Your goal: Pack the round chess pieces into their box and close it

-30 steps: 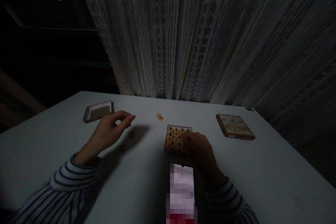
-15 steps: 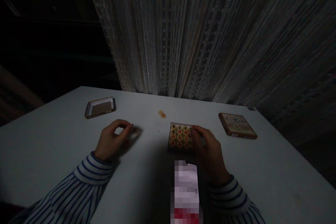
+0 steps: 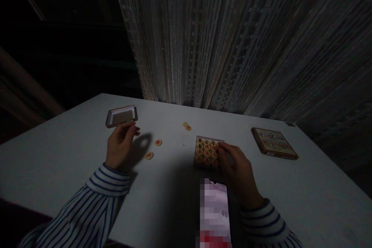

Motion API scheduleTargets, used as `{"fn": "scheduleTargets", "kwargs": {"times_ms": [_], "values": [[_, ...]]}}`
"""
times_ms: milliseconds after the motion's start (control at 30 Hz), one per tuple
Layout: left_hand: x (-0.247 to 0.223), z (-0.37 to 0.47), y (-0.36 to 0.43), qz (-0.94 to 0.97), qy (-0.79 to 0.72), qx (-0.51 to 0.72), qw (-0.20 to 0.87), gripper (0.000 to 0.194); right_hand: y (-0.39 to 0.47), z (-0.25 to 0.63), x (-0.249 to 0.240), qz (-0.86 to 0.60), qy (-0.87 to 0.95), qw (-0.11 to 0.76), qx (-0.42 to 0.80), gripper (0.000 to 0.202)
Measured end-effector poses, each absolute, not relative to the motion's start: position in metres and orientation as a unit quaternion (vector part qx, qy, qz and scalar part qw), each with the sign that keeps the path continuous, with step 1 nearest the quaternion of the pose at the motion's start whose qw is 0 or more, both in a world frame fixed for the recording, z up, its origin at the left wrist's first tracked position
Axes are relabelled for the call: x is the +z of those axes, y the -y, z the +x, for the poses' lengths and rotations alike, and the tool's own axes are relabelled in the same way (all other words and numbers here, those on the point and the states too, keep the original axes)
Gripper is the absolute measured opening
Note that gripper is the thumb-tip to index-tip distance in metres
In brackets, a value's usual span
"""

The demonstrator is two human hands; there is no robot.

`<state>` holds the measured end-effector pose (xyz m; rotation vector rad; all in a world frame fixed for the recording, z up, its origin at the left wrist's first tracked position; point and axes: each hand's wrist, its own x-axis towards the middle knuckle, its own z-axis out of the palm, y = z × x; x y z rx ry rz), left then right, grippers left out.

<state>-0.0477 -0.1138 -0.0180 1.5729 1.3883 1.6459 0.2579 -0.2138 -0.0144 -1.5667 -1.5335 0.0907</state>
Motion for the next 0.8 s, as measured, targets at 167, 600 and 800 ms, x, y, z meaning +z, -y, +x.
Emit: {"fn": "scheduleTargets", "kwargs": {"times_ms": [167,600,800], "values": [[-0.013,-0.046,0.117,0.623,-0.522,0.553,0.183,0.026,0.214,0.258,-0.015,-0.638,0.618,0.458,0.041,0.031],[0.038,-0.041,0.097,0.656,-0.482,0.531,0.234,0.029,0.197,0.251,0.016,-0.613,0.665,0.425,0.034,0.03],[0.063,-0.047,0.077,0.546,-0.445,0.636,0.314,0.027,0.179,0.225,0.053,-0.576,0.718,0.39,-0.007,0.026]]}}
